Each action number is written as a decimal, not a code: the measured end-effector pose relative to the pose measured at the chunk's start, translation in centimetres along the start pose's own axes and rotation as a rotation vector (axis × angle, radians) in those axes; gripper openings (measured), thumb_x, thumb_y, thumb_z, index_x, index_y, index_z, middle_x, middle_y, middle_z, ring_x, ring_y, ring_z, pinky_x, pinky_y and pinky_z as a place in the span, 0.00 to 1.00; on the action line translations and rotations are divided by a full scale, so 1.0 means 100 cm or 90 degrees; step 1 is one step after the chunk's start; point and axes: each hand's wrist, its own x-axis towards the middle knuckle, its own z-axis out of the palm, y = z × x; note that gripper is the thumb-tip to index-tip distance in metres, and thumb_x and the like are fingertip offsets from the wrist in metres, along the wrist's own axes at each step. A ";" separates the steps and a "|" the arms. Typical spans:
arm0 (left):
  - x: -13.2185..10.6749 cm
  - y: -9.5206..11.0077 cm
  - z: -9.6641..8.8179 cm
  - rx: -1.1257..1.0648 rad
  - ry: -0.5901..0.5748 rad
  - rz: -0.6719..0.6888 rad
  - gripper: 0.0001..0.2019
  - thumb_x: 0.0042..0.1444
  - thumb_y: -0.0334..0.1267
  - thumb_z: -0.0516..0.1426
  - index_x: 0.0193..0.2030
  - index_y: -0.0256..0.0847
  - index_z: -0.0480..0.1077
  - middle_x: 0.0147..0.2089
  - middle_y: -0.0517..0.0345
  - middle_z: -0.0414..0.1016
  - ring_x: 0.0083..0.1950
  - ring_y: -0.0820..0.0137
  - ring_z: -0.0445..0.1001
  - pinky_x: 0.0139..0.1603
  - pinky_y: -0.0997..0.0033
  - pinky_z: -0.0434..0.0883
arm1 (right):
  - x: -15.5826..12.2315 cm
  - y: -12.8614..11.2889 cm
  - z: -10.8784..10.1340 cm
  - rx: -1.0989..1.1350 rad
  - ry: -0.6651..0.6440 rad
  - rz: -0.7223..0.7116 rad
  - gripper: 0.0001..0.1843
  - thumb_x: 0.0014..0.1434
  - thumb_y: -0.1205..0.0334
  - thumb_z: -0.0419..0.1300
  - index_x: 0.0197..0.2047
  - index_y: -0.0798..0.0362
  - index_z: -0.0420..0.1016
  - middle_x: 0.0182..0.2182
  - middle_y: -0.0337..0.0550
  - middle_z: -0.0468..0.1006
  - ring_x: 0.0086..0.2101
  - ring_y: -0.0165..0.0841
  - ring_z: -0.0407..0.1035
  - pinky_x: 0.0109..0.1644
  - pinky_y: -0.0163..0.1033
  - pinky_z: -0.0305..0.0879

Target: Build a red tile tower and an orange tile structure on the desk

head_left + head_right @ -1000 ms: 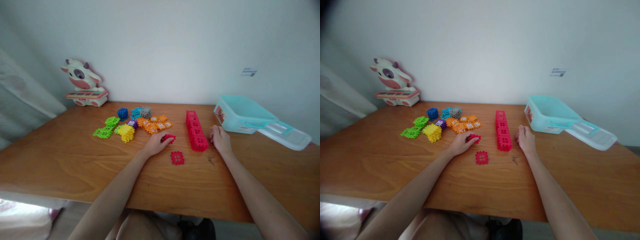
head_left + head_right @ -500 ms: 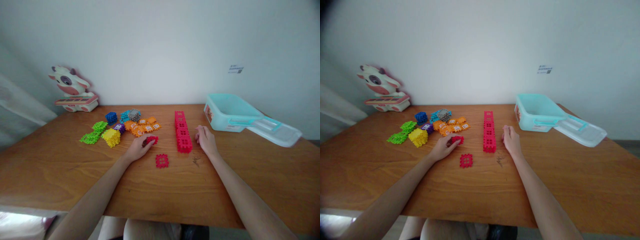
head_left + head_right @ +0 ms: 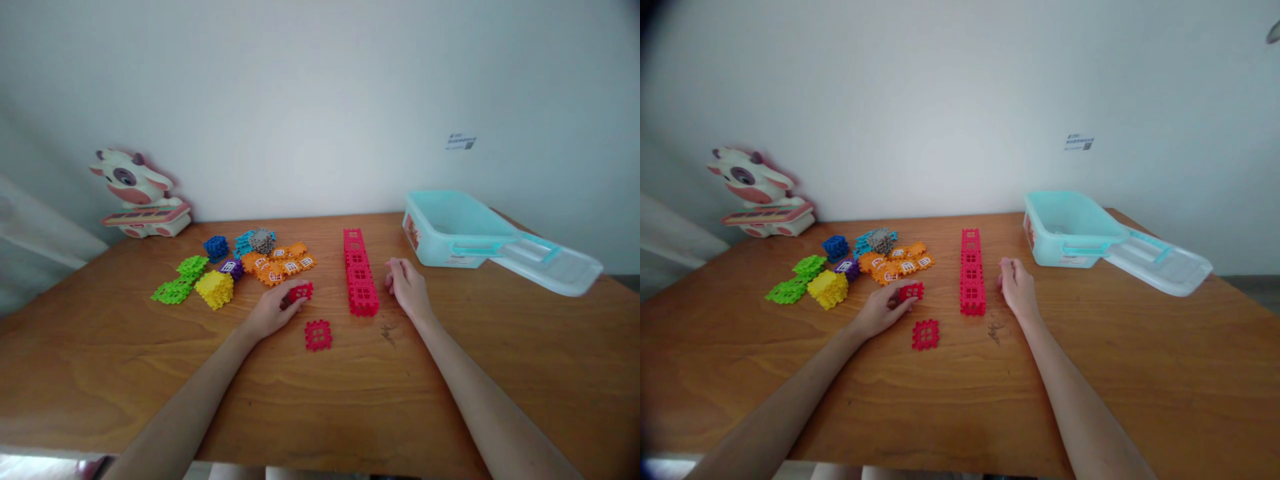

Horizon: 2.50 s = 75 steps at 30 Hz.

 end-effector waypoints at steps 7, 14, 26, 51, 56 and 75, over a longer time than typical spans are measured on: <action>-0.002 0.001 0.002 0.036 -0.008 0.055 0.21 0.65 0.45 0.59 0.62 0.42 0.69 0.58 0.48 0.79 0.41 0.69 0.82 0.39 0.69 0.82 | -0.001 -0.004 0.000 0.006 0.018 0.010 0.29 0.65 0.30 0.49 0.38 0.48 0.71 0.19 0.37 0.73 0.19 0.36 0.68 0.31 0.41 0.63; -0.002 -0.002 0.001 0.050 -0.010 0.061 0.26 0.62 0.47 0.62 0.65 0.43 0.67 0.57 0.49 0.80 0.46 0.66 0.83 0.44 0.66 0.82 | -0.001 -0.004 0.001 0.027 0.038 0.014 0.30 0.64 0.29 0.49 0.38 0.48 0.71 0.19 0.36 0.72 0.19 0.34 0.66 0.28 0.40 0.62; 0.001 0.007 -0.004 0.102 -0.058 0.129 0.24 0.59 0.53 0.65 0.56 0.39 0.75 0.47 0.49 0.81 0.47 0.63 0.80 0.52 0.62 0.77 | -0.006 0.000 -0.002 0.050 0.057 0.026 0.26 0.65 0.33 0.51 0.37 0.48 0.72 0.19 0.35 0.70 0.19 0.33 0.65 0.27 0.39 0.61; 0.009 0.011 0.008 0.181 -0.028 0.185 0.24 0.70 0.53 0.52 0.60 0.38 0.73 0.55 0.43 0.77 0.56 0.58 0.77 0.59 0.54 0.75 | -0.044 -0.013 -0.008 0.039 0.037 0.002 0.29 0.58 0.29 0.57 0.40 0.48 0.71 0.28 0.41 0.76 0.27 0.37 0.71 0.33 0.43 0.71; 0.015 0.016 0.012 0.206 -0.035 0.183 0.25 0.72 0.52 0.48 0.59 0.35 0.74 0.55 0.41 0.78 0.56 0.57 0.77 0.59 0.52 0.75 | -0.061 -0.011 -0.009 0.026 0.023 -0.025 0.31 0.55 0.31 0.63 0.48 0.49 0.70 0.37 0.47 0.78 0.34 0.40 0.74 0.36 0.46 0.74; -0.008 0.043 0.014 -0.133 0.020 0.005 0.26 0.74 0.52 0.43 0.56 0.37 0.75 0.48 0.49 0.77 0.51 0.65 0.75 0.56 0.64 0.71 | -0.082 -0.028 -0.004 -0.227 0.039 -0.356 0.23 0.66 0.50 0.59 0.60 0.50 0.67 0.52 0.58 0.75 0.53 0.50 0.71 0.56 0.60 0.71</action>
